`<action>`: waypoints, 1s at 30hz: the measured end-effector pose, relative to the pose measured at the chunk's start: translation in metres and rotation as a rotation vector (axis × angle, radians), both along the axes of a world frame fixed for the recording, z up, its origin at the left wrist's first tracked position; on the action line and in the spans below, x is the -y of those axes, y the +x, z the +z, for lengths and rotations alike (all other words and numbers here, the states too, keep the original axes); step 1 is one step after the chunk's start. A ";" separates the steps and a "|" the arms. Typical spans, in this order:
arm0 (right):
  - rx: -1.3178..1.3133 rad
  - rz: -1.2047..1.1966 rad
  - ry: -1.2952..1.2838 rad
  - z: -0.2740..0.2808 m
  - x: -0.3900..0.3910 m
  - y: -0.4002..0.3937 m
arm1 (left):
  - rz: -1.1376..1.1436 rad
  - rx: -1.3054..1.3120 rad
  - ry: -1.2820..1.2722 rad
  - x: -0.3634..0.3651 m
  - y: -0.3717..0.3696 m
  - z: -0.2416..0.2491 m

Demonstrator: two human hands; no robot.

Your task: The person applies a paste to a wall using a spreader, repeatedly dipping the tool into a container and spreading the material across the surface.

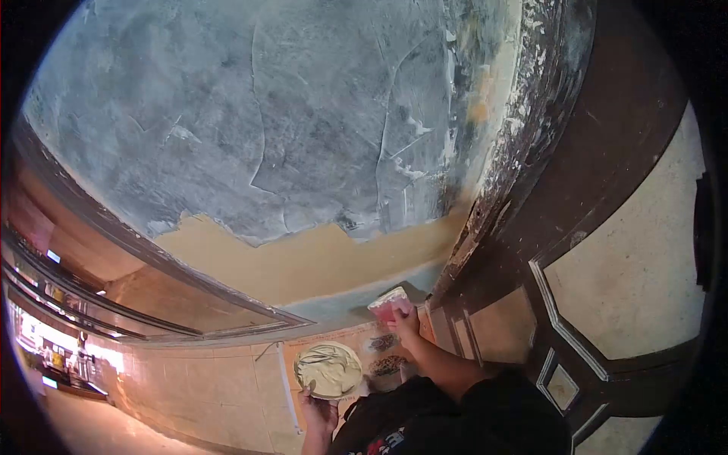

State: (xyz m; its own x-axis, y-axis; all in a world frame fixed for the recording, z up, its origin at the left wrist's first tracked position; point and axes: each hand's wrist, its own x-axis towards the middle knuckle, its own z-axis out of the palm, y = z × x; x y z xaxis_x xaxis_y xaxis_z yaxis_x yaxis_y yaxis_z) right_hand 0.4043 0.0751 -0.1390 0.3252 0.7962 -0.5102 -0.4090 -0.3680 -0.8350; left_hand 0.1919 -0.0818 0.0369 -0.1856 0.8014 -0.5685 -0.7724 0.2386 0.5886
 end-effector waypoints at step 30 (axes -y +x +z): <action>0.099 0.036 0.458 0.070 -0.062 0.012 | -0.030 -0.018 -0.022 -0.007 0.000 -0.003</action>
